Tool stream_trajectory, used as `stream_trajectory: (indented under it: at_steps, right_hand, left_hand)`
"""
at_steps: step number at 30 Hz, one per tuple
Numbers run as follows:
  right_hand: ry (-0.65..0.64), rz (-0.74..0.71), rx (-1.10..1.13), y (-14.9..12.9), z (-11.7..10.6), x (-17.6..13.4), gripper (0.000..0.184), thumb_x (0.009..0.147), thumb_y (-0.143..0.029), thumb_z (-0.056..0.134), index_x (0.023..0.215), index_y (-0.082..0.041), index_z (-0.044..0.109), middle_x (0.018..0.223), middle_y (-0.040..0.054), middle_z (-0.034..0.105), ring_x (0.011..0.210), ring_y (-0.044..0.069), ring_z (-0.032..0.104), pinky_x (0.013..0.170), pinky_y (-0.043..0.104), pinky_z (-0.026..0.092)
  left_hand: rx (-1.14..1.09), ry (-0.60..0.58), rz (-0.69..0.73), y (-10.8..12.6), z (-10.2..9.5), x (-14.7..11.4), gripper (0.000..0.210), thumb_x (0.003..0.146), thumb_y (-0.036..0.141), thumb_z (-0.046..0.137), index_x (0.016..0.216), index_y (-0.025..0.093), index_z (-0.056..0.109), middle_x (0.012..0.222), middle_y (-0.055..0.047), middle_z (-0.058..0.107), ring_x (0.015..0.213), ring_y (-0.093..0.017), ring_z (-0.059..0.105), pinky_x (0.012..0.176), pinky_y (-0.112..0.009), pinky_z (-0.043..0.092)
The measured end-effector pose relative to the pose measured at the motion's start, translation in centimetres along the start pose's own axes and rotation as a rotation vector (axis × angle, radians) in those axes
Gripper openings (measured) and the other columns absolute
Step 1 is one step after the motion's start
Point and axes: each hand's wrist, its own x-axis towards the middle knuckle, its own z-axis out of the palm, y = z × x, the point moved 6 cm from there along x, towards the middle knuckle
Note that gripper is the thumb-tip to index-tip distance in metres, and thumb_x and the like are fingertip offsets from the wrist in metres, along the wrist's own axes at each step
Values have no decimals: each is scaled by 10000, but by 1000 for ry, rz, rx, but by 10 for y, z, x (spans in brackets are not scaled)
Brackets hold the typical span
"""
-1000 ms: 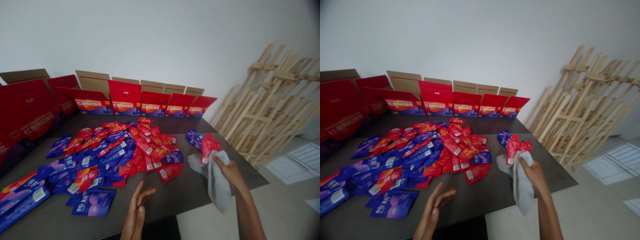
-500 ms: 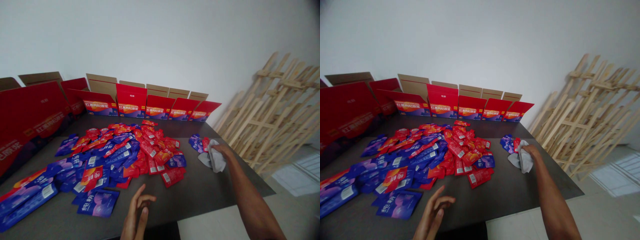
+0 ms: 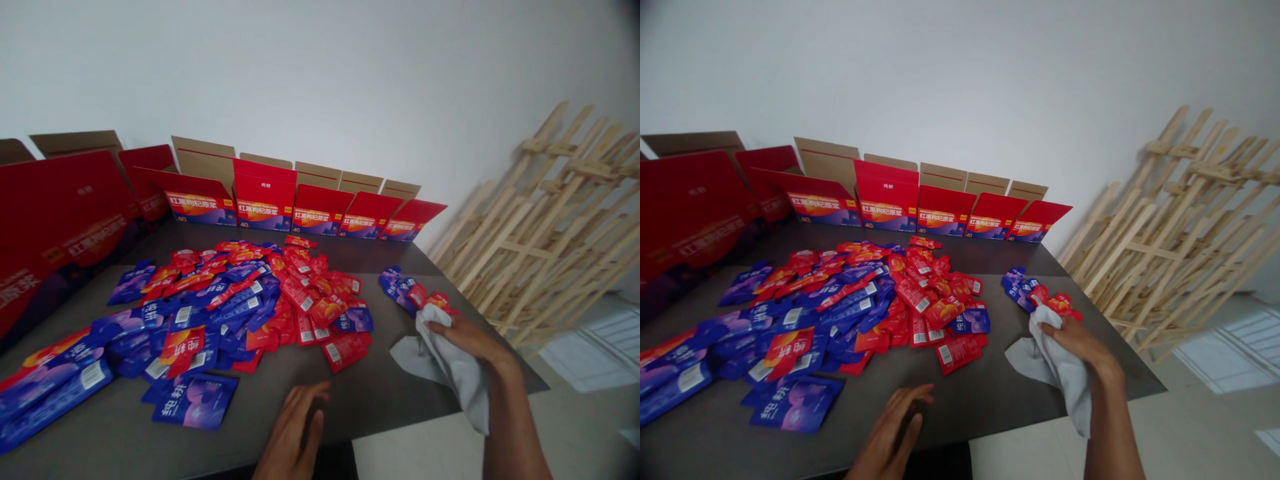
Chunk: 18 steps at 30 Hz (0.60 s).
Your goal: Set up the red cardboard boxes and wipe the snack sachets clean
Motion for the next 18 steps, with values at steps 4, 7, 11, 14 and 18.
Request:
stream_trajectory:
  at_steps: [4, 7, 11, 14, 18]
  right_hand:
    - [-307, -250, 296, -30, 46, -64, 299, 801, -482, 786, 911, -205, 806, 946, 83, 805, 893, 295, 741, 844, 360, 589]
    - [-461, -435, 460, -61, 74, -105, 323, 784, -427, 819, 1018, -204, 815, 977, 74, 798, 912, 287, 736, 850, 372, 594]
    - [-473, -622, 624, -83, 99, -131, 297, 802, -399, 804, 1018, -195, 800, 965, 70, 772, 930, 270, 724, 867, 380, 575]
    - [-437, -660, 784, -85, 116, -134, 364, 800, -491, 798, 1002, -188, 775, 959, 74, 746, 911, 259, 710, 842, 372, 562]
    - [-352, -654, 919, -82, 134, -132, 546, 735, -713, 761, 924, -201, 753, 823, 68, 704, 742, 251, 675, 660, 363, 556]
  left_hand:
    - [220, -58, 166, 18, 18, 29, 422, 1062, 236, 413, 1450, 258, 579, 1406, -115, 648, 1331, -242, 598, 1149, -452, 508]
    - [479, -94, 201, 19, 42, 55, 521, 980, 88, 457, 1483, 183, 554, 1512, -159, 587, 1468, -314, 489, 1197, -544, 454]
    - [772, -155, 212, 8, 73, 76, 571, 936, 68, 520, 1502, 133, 538, 1600, -199, 506, 1517, -385, 425, 1222, -621, 387]
    - [861, -116, 200, 5, 78, 74, 497, 961, 95, 496, 1442, 172, 597, 1524, -174, 585, 1459, -371, 500, 1226, -631, 364]
    - [872, -43, 132, 0, 69, 64, 412, 938, 91, 499, 1320, 156, 639, 1394, -174, 643, 1322, -344, 593, 1117, -539, 488]
